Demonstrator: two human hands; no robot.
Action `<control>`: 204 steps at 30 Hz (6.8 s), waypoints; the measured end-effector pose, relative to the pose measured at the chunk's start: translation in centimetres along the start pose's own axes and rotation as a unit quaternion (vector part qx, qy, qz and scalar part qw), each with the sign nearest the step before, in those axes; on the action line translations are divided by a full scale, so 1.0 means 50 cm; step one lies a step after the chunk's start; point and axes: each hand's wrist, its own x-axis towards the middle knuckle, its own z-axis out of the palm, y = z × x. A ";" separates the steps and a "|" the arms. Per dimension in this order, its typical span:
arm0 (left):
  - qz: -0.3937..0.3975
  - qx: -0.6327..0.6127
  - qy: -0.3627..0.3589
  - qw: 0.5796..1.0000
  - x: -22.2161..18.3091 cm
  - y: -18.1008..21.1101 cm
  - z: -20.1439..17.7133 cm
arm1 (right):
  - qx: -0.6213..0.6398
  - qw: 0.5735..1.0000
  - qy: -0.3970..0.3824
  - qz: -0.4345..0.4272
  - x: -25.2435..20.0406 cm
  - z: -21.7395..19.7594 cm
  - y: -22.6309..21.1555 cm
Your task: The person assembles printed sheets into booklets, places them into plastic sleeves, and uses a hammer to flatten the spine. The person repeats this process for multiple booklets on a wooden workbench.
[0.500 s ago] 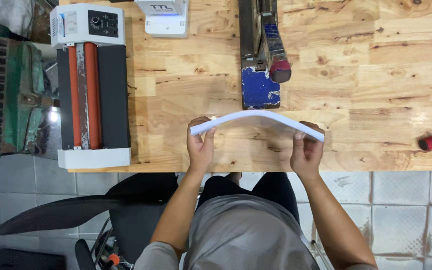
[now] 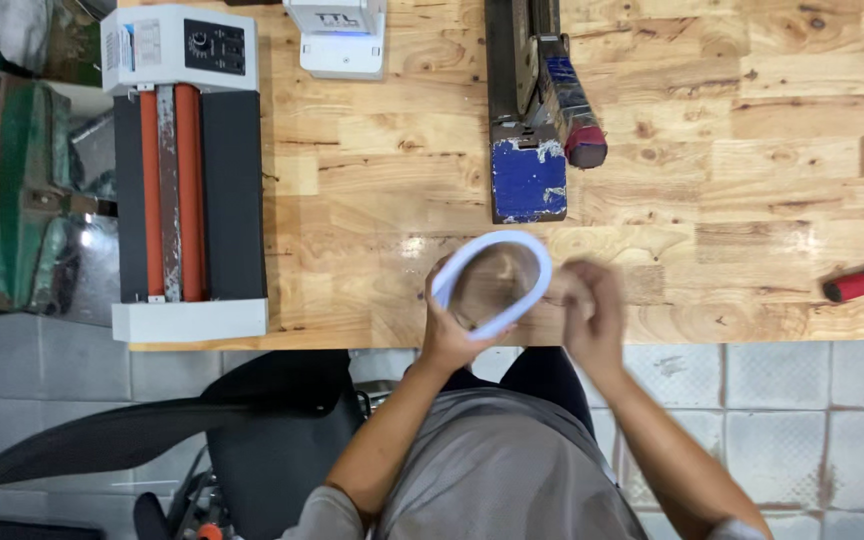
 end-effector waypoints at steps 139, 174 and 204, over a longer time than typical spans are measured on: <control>-0.171 -0.196 0.026 0.965 0.092 -0.155 -0.119 | 0.022 0.995 0.053 -0.087 0.067 -0.033 0.170; -0.121 -0.034 -0.081 0.989 0.129 -0.124 -0.177 | 0.105 0.992 -0.034 -0.055 0.099 -0.100 0.178; -0.629 -0.081 -0.127 0.763 0.405 -0.298 -0.140 | 0.169 0.840 -0.171 0.487 0.473 -0.019 0.340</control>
